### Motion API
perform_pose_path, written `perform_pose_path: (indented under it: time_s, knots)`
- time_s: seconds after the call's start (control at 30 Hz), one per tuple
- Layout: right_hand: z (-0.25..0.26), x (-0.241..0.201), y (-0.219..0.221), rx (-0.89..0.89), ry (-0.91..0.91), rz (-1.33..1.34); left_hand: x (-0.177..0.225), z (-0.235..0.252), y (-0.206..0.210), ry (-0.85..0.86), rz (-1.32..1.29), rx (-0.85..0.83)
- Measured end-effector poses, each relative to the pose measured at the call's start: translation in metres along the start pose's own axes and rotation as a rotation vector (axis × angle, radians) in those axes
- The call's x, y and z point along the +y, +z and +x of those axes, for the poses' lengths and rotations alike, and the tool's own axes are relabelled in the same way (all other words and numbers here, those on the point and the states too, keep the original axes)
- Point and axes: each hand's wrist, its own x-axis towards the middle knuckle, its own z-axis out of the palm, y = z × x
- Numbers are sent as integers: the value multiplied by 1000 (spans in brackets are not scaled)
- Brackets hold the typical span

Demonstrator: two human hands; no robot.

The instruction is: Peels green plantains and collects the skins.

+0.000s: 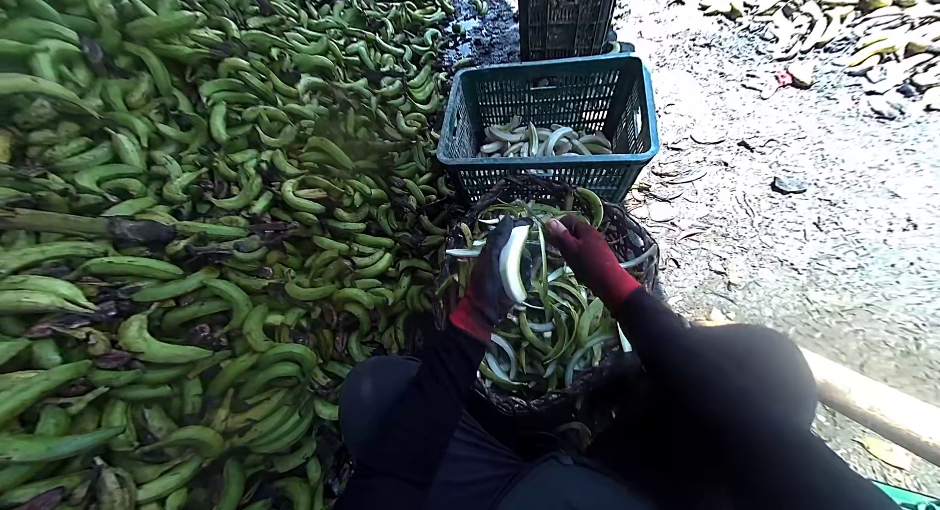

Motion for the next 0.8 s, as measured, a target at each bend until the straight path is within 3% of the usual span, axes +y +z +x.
perform_pose_path:
  time_s: [0.07,0.17,0.23,0.37,0.47,0.63,0.7,0.8]
  knots:
    - [-14,3,-3,52,-110,-6,2,11,-21,-65,-156,-93]
    - [-29,-6,-3,-9,-537,-257,7,17,-37,-31,-226,-153]
    - [-35,-13,0,-43,-702,-415,13,18,-32,-108,-316,-166]
    - [-34,-15,6,-61,-596,-512,12,2,-14,-154,-375,-171]
    - [-29,-10,16,65,-493,-477,0,3,-10,-83,-323,-90]
    - [-18,-6,19,235,-359,-486,-7,10,3,-131,-374,43]
    - [-19,-6,18,268,-345,-499,-8,9,2,-123,-269,47]
    - [-19,-3,12,266,-365,-494,-2,3,0,-41,189,111]
